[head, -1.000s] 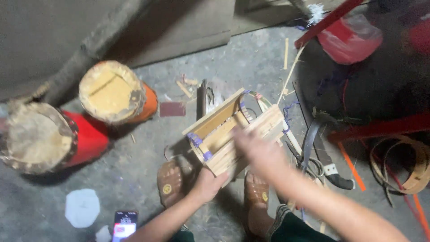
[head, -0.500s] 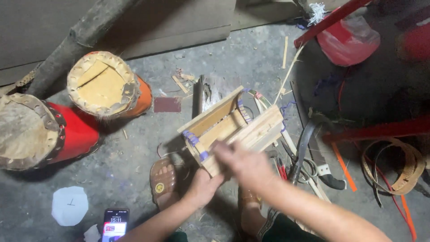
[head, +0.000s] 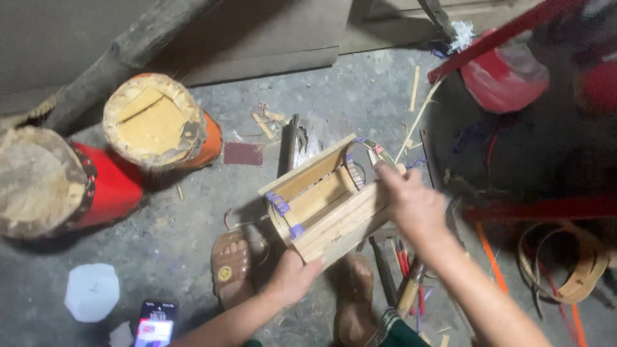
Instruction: Sanding the edges of a wooden box and hammering nails to secure the structure.
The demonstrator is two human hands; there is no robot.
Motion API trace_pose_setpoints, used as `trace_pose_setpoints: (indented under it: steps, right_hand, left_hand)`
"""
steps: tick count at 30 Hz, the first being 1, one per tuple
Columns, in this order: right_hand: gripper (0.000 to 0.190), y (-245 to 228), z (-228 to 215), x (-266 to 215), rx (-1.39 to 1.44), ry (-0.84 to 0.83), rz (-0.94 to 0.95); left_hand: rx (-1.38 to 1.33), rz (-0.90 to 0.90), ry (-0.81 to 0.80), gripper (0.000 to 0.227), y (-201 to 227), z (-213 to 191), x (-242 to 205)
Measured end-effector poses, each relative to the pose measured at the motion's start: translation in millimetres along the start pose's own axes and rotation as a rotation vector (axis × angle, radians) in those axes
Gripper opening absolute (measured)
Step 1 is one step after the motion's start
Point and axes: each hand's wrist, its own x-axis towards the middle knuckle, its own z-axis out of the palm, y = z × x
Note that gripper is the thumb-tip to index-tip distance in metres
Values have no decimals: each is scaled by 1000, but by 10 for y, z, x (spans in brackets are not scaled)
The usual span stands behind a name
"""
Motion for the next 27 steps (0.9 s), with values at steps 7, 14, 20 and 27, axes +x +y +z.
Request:
trace_pose_setpoints:
  steps: [7,14,20,27]
  right_hand:
    - [53,-446,-168,-250,453,5,-232]
    - [50,-586,272,-380,-327,327,-242]
    - [64,284,283,62,-16,110,-19]
    - [51,-474,403,-530,235,505,-319]
  left_hand:
    - [-24,140,43,53,-221,1,51]
    - [-61,46,-24,53,-156,50,45]
    - [-62,70,25,57,-169,13,45]
    - [-296,214,-2,53,-260,29,75]
